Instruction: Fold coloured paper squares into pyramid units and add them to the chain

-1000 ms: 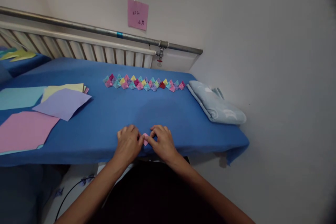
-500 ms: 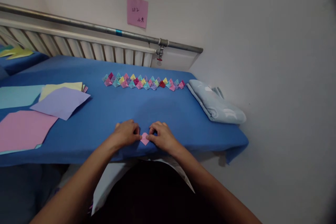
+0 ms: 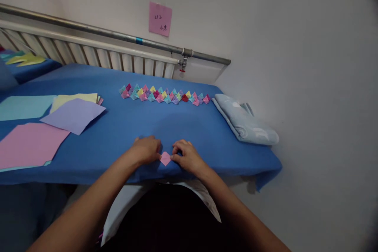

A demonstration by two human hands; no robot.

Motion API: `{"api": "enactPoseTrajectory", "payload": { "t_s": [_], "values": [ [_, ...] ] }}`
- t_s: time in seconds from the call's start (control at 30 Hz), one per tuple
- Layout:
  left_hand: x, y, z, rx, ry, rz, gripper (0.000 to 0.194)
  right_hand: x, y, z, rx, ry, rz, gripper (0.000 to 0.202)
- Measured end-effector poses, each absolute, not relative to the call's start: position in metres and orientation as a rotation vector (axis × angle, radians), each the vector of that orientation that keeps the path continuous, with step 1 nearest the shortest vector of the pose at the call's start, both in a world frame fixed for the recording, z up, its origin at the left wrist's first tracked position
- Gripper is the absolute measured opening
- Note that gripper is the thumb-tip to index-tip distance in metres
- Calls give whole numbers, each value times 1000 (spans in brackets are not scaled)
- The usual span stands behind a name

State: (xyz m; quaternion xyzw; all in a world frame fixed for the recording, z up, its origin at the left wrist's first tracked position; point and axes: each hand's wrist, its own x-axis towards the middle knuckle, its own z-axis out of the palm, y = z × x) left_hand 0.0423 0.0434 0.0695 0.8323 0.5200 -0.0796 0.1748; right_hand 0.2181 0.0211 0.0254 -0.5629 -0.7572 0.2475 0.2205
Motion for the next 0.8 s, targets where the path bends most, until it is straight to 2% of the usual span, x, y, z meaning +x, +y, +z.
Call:
{"api": "enactPoseTrajectory", "payload": {
  "t_s": [0.13,0.3,0.63,0.8],
  "values": [
    [55,45,70,2495,1269,-163,32,220,20,23,-1538,-2087,664,18],
    [67,61,71,2506,1041,-297,21,226,15,16,-1449,-1938,639,21],
    [61,67,68,2409,1041,-316,20,230,10,9,-1367,-1732,702,13],
    [59,69,67,2328,1017,-257,35,230,9,9,-1364,-1723,698,12]
  ]
}}
